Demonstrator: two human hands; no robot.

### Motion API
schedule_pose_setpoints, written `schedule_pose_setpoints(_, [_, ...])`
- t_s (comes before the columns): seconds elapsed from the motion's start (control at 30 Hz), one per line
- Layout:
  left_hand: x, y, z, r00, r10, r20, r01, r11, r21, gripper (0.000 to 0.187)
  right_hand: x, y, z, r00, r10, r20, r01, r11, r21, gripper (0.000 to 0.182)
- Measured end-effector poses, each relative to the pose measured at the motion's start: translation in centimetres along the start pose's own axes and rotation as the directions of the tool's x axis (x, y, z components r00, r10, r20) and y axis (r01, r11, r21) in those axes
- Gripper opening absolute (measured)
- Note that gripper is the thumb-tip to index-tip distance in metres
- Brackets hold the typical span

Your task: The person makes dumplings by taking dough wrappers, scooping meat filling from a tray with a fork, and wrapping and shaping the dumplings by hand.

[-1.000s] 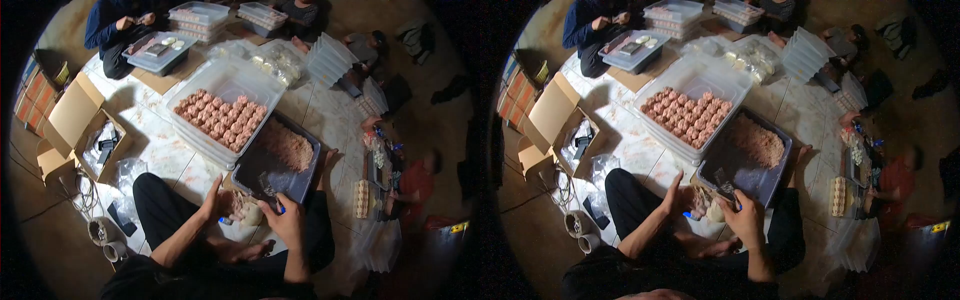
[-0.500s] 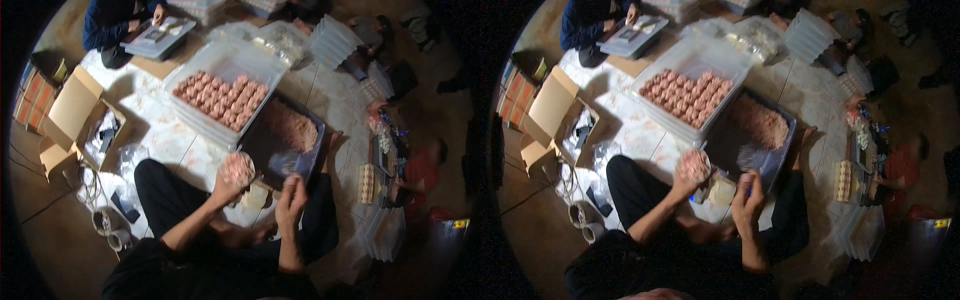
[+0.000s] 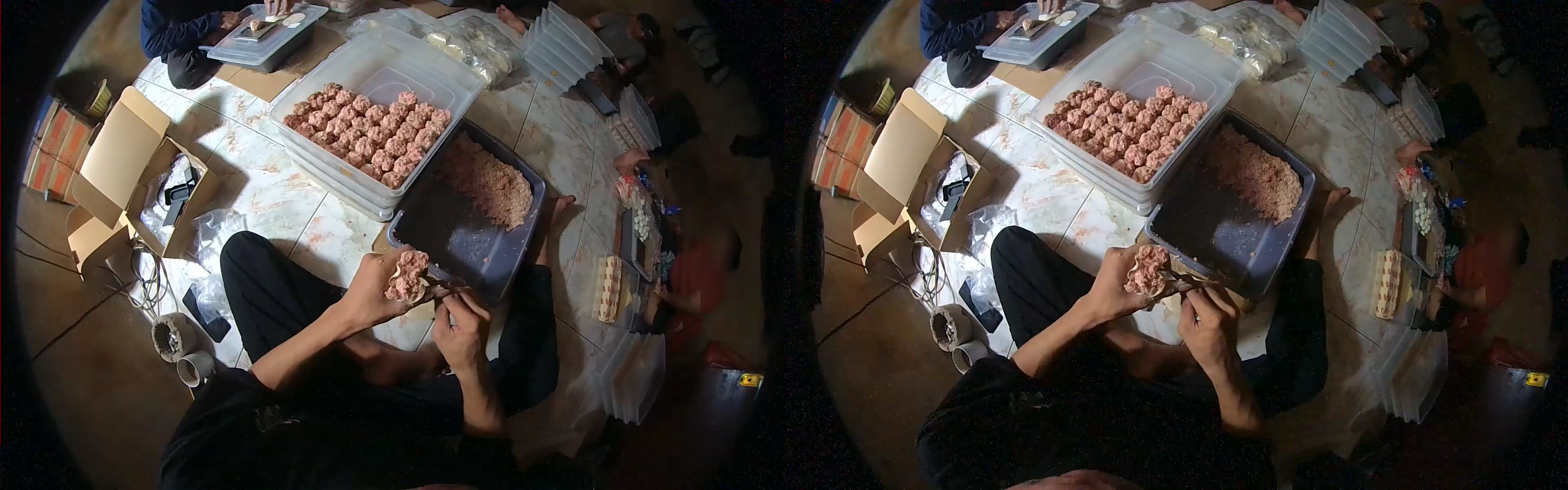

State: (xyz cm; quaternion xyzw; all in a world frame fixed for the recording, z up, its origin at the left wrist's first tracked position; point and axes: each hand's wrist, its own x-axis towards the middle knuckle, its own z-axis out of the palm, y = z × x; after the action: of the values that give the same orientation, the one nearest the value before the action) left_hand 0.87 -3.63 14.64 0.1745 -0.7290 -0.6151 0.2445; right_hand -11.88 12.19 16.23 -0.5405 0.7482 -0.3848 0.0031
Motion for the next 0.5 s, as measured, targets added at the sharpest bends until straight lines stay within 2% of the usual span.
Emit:
schedule_pose_setpoints(0.07, [-0.1, 0.4, 0.4, 0.989, -0.144, -0.006, 0.144, 0.987, -0.065, 0.039, 0.7, -0.8, -1.4, 1.0, -0.018, 0.007, 0.019, 0.988, -0.15, 0.015])
schedule_pose_setpoints(0.13, [0.3, -2.3, 0.9, 0.983, 0.019, -0.18, -0.05, 0.984, -0.168, 0.046, 0.2, -0.8, -2.6, 0.998, 0.058, -0.04, -0.061, 0.994, -0.086, 0.02])
schedule_pose_setpoints(0.17, [0.2, -2.9, 0.8, 0.98, 0.077, -0.183, -0.102, 0.986, -0.13, 0.048, -0.1, -0.8, -2.9, 0.994, 0.094, -0.059, -0.097, 0.994, -0.048, 0.023])
schedule_pose_setpoints(0.23, [0.5, -1.1, 0.5, 0.965, 0.185, -0.185, -0.198, 0.979, -0.054, 0.054, -0.4, -2.0, -2.2, 1.0, 0.004, 0.006, -0.004, 0.998, 0.067, 0.022])
schedule_pose_setpoints(0.27, [-0.2, 0.7, 1.0, 0.994, 0.027, -0.104, -0.047, 0.978, -0.202, 0.056, -0.4, -2.7, -1.6, 1.0, 0.02, 0.023, -0.021, 0.999, 0.048, 0.02])
schedule_pose_setpoints(0.3, [-0.1, 0.4, 1.3, 0.984, 0.073, -0.165, -0.11, 0.967, -0.229, 0.058, -0.5, -3.4, -1.4, 0.998, 0.043, 0.037, -0.044, 0.999, 0.028, 0.019])
schedule_pose_setpoints(0.33, [0.3, -0.3, 1.5, 0.965, 0.124, -0.23, -0.182, 0.951, -0.248, 0.06, -0.1, -3.3, -2.0, 0.999, 0.018, -0.028, -0.017, 1.0, 0.019, 0.018])
schedule_pose_setpoints(0.37, [0.7, -0.6, 1.3, 0.938, 0.176, -0.3, -0.257, 0.932, -0.257, 0.062, 0.3, -3.9, -3.0, 0.997, 0.076, -0.007, -0.076, 0.996, -0.044, 0.013])
schedule_pose_setpoints(0.47, [0.6, 1.7, -0.1, 0.979, 0.039, -0.202, -0.11, 0.93, -0.35, 0.068, 0.6, -4.4, -3.0, 1.0, 0.004, 0.005, -0.004, 0.995, -0.1, 0.016])
schedule_pose_setpoints(0.5, [0.4, 0.8, -0.2, 0.97, 0.132, -0.205, -0.178, 0.957, -0.228, 0.071, 0.8, -4.3, -3.0, 0.999, -0.038, -0.018, 0.036, 0.994, -0.102, 0.015])
